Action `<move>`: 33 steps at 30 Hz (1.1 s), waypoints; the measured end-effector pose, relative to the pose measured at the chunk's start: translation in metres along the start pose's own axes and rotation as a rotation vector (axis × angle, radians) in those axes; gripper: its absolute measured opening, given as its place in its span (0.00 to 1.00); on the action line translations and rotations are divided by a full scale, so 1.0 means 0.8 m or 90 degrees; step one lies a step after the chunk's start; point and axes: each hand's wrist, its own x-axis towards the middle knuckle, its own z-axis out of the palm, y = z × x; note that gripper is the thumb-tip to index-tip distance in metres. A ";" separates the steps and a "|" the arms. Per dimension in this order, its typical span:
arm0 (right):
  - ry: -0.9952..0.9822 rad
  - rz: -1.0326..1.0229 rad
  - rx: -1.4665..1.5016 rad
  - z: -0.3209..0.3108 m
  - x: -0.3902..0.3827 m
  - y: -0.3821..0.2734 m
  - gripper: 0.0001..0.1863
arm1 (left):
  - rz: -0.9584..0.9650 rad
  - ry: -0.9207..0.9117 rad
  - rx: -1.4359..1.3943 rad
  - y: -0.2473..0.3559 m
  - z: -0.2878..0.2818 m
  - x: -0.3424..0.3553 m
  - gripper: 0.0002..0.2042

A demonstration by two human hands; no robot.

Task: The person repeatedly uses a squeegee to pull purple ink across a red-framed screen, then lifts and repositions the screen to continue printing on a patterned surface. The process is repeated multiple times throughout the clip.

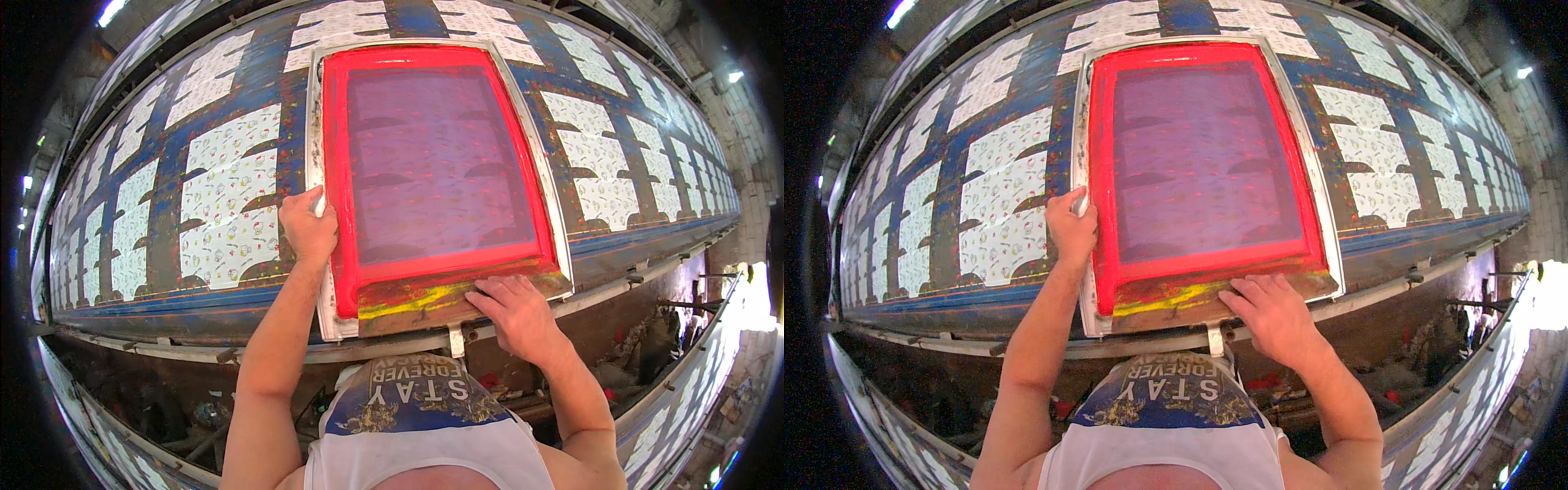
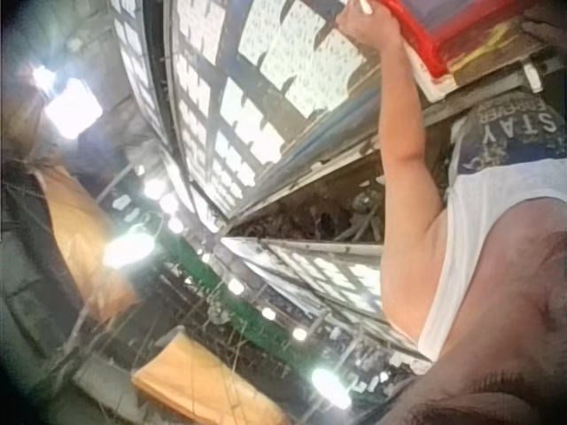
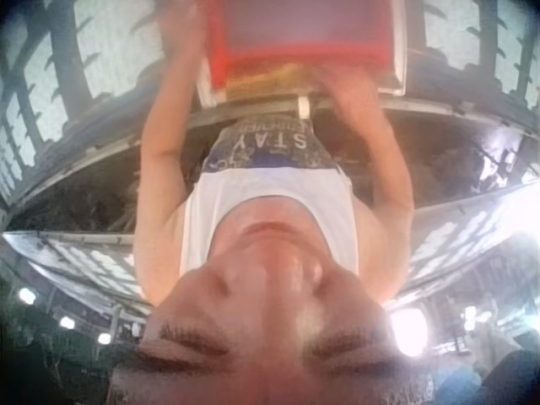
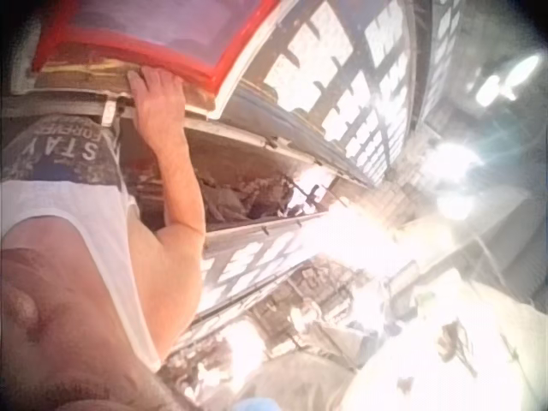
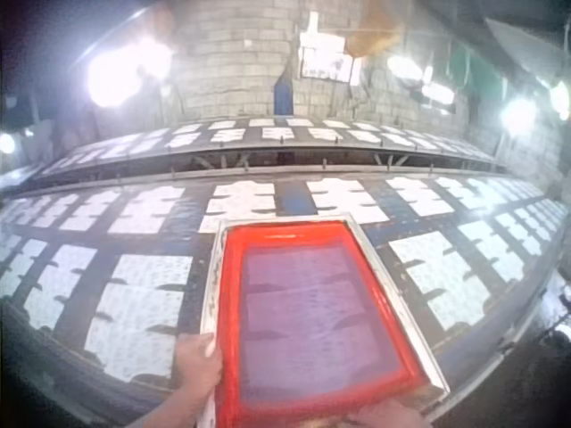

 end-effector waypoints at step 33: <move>0.053 0.031 -0.141 0.036 0.276 0.141 0.24 | 0.027 -0.010 0.042 0.008 0.000 0.001 0.17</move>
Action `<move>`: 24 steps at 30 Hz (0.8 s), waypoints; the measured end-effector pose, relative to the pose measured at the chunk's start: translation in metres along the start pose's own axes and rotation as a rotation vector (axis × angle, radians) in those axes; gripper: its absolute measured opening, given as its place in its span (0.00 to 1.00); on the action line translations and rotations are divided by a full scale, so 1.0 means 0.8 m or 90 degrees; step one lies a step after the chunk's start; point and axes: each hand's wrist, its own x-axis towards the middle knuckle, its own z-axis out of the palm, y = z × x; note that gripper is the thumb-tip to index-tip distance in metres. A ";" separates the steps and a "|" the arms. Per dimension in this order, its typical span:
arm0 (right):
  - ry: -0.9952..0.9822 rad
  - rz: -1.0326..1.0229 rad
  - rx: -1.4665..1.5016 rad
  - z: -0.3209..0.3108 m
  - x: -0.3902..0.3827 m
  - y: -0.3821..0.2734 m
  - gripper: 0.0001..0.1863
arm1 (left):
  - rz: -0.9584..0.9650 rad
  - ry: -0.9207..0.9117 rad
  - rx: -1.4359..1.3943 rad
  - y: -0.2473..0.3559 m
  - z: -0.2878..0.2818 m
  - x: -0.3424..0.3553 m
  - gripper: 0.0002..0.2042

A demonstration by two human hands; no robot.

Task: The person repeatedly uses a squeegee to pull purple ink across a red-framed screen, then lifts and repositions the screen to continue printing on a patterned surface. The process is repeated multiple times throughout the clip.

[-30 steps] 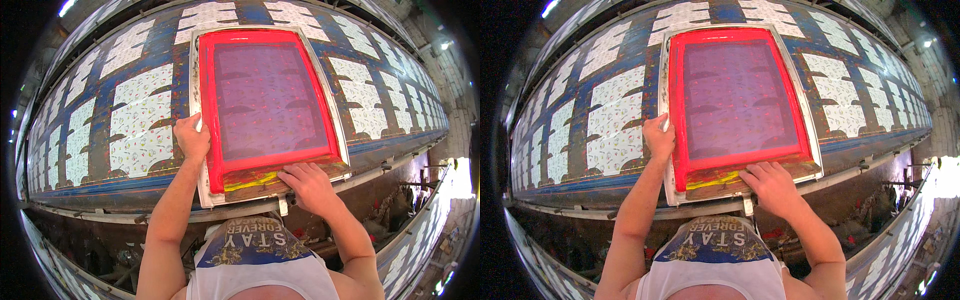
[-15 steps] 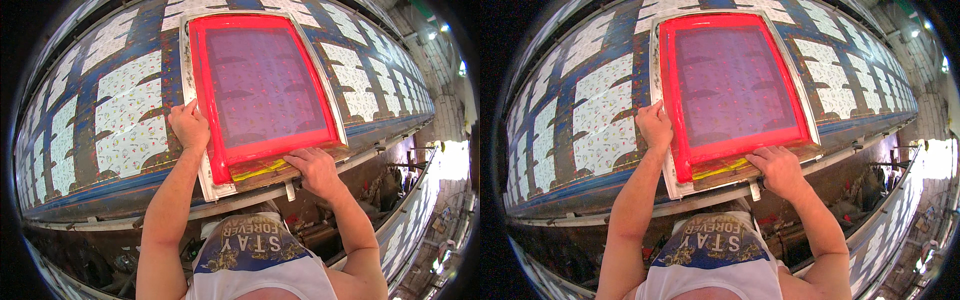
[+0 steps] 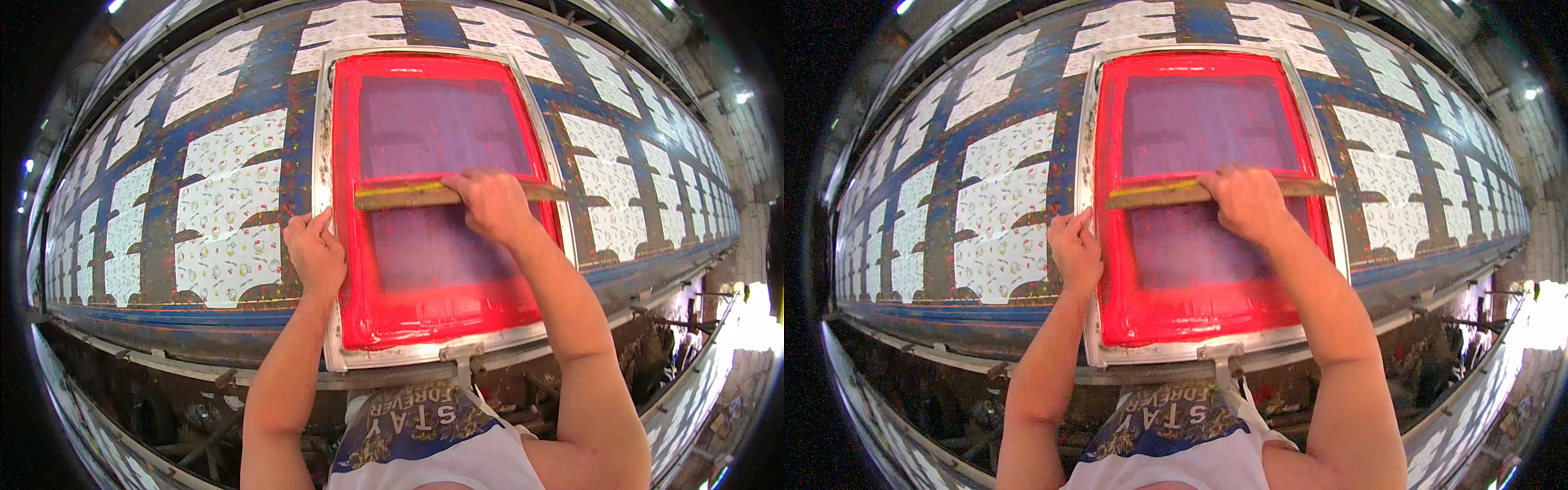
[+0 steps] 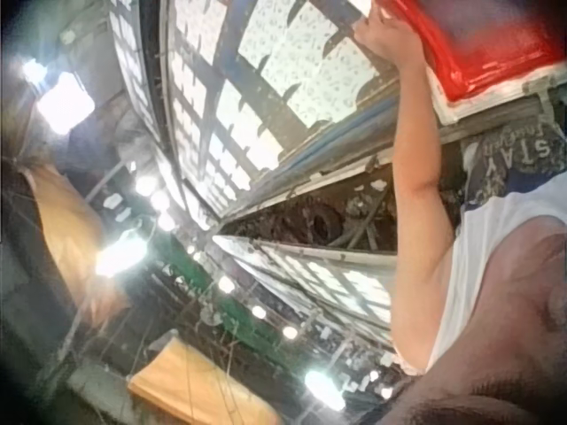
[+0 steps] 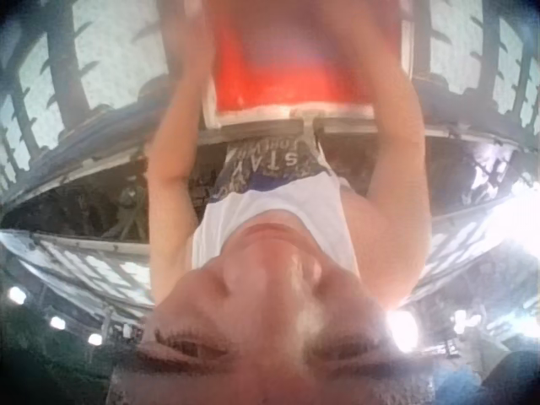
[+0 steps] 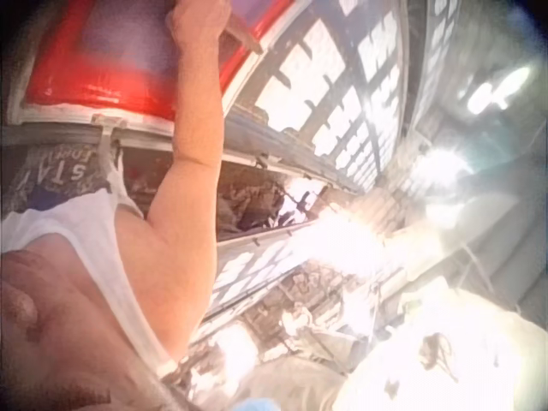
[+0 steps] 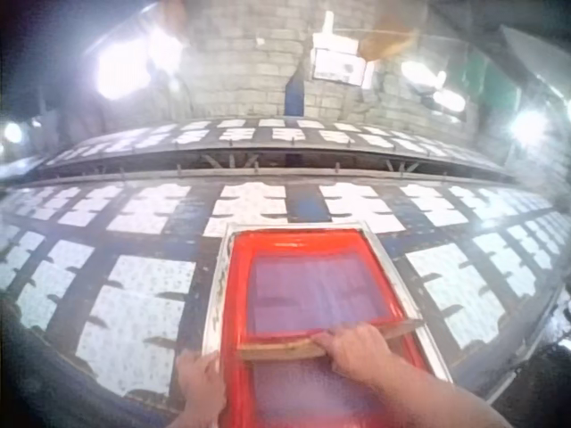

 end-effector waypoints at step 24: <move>-0.002 -0.016 -0.042 0.026 0.311 0.188 0.18 | -0.025 0.032 -0.003 0.008 0.004 0.002 0.23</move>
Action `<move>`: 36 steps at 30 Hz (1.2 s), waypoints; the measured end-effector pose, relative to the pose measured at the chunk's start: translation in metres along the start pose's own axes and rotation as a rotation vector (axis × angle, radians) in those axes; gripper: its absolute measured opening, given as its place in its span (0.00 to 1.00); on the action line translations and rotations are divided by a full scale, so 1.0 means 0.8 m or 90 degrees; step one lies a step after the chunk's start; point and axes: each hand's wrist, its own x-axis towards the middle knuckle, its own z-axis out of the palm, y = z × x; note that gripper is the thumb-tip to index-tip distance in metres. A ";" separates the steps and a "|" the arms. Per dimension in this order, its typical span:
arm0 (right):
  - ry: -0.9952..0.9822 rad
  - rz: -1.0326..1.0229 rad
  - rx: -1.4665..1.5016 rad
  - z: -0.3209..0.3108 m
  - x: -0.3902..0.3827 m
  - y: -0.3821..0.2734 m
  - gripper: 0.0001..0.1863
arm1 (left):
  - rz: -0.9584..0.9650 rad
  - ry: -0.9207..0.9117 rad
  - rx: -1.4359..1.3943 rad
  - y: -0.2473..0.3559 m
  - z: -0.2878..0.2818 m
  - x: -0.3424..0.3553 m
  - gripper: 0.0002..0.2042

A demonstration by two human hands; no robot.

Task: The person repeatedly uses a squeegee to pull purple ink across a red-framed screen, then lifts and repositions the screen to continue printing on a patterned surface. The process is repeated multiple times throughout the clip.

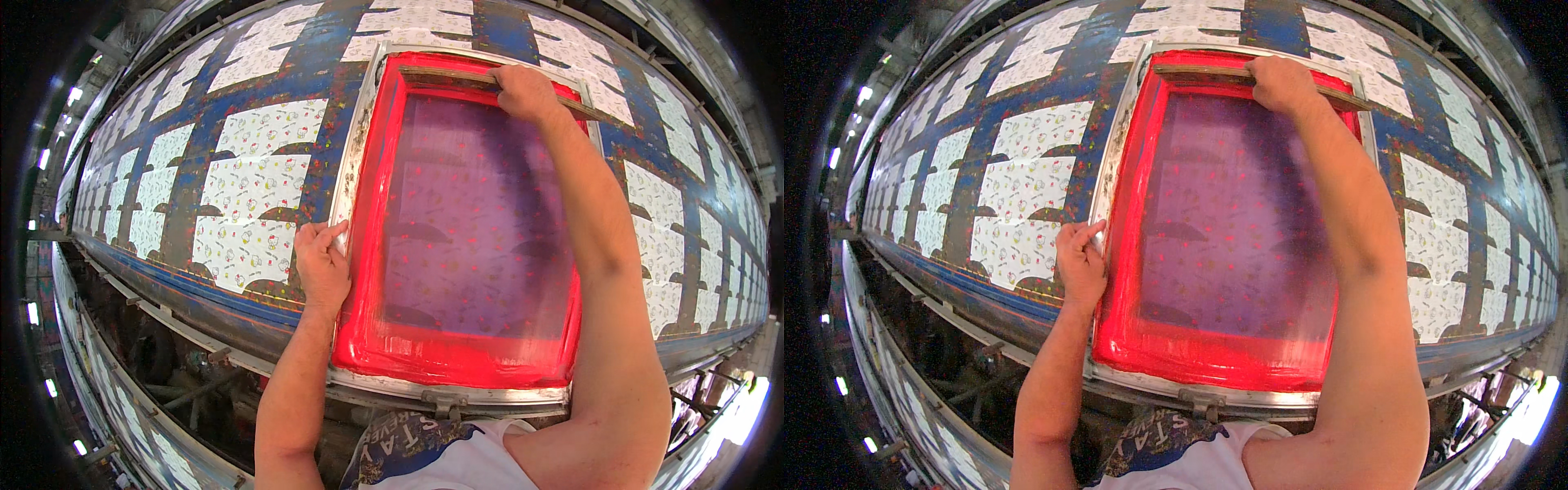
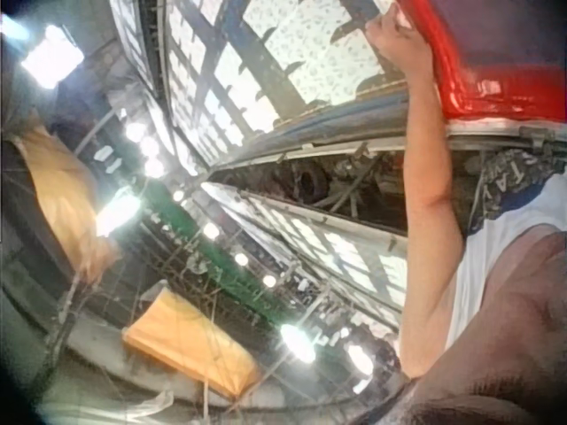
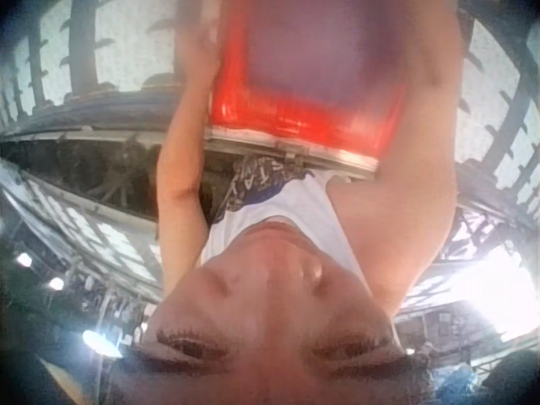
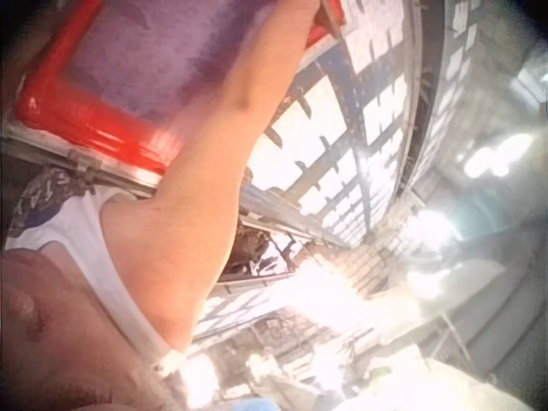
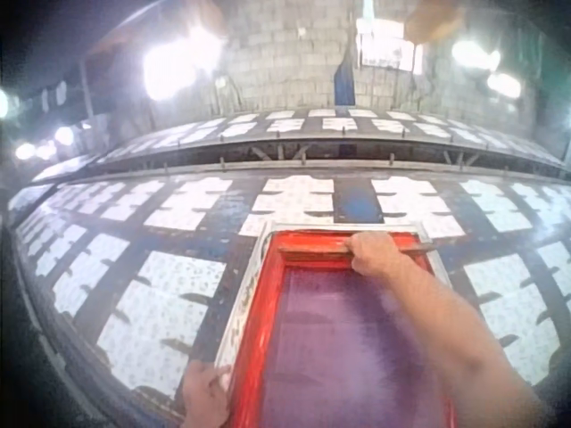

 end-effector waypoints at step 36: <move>-0.102 0.006 0.061 -0.095 -0.544 -0.323 0.18 | 0.019 0.031 0.033 -0.027 0.012 0.001 0.18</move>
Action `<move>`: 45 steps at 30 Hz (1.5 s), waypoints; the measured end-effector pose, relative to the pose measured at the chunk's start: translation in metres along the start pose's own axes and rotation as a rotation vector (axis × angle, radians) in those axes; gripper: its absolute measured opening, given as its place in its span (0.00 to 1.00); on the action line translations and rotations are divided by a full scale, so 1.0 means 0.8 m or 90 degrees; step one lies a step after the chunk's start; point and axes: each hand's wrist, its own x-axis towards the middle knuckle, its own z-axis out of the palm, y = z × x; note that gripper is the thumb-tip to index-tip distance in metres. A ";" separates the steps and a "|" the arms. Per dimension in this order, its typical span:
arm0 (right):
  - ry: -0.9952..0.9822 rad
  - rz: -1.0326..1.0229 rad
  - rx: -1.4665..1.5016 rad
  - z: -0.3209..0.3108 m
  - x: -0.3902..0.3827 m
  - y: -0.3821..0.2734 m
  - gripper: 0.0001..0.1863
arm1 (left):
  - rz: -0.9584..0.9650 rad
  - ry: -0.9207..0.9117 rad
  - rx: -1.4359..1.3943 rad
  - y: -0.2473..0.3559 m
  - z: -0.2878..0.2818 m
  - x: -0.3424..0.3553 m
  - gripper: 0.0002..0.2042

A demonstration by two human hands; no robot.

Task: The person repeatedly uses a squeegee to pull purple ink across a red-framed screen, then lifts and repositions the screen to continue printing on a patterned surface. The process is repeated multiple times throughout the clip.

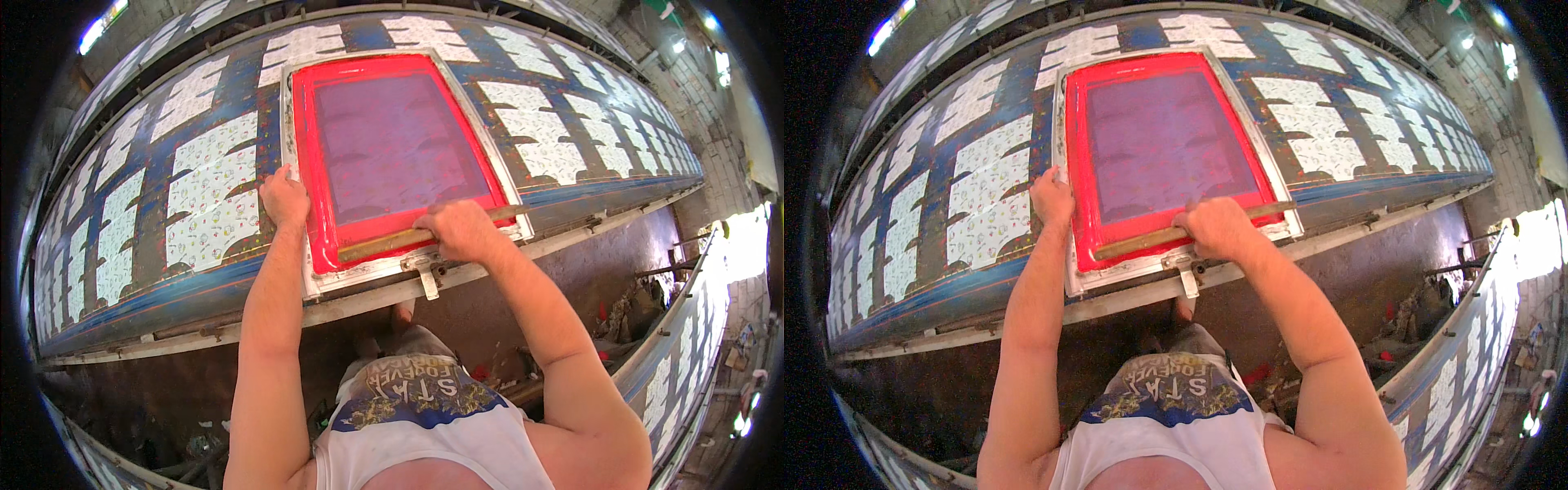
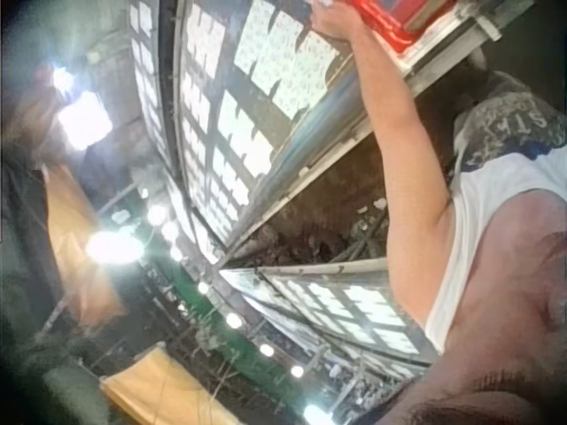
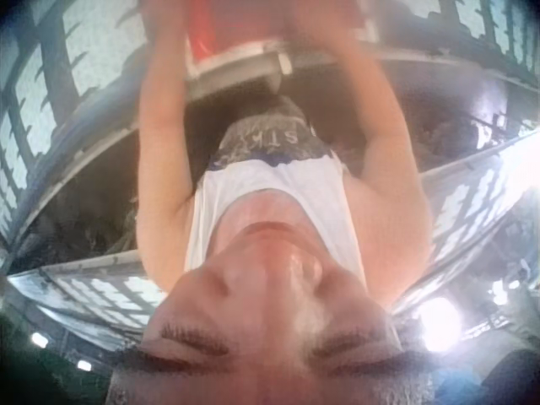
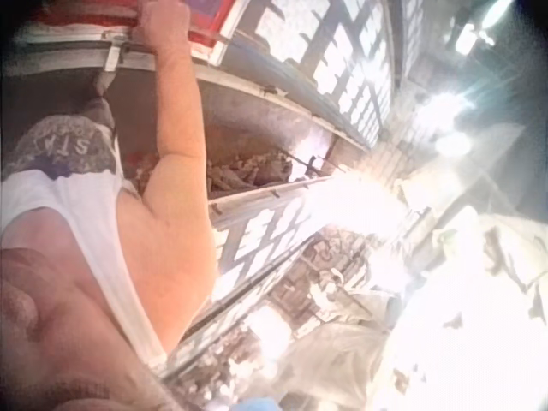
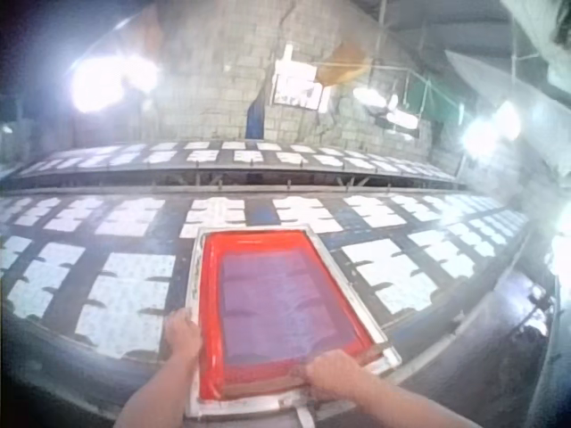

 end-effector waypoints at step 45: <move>0.227 0.425 0.633 0.061 -0.150 0.259 0.31 | -0.035 -0.073 -0.054 -0.006 -0.010 0.002 0.26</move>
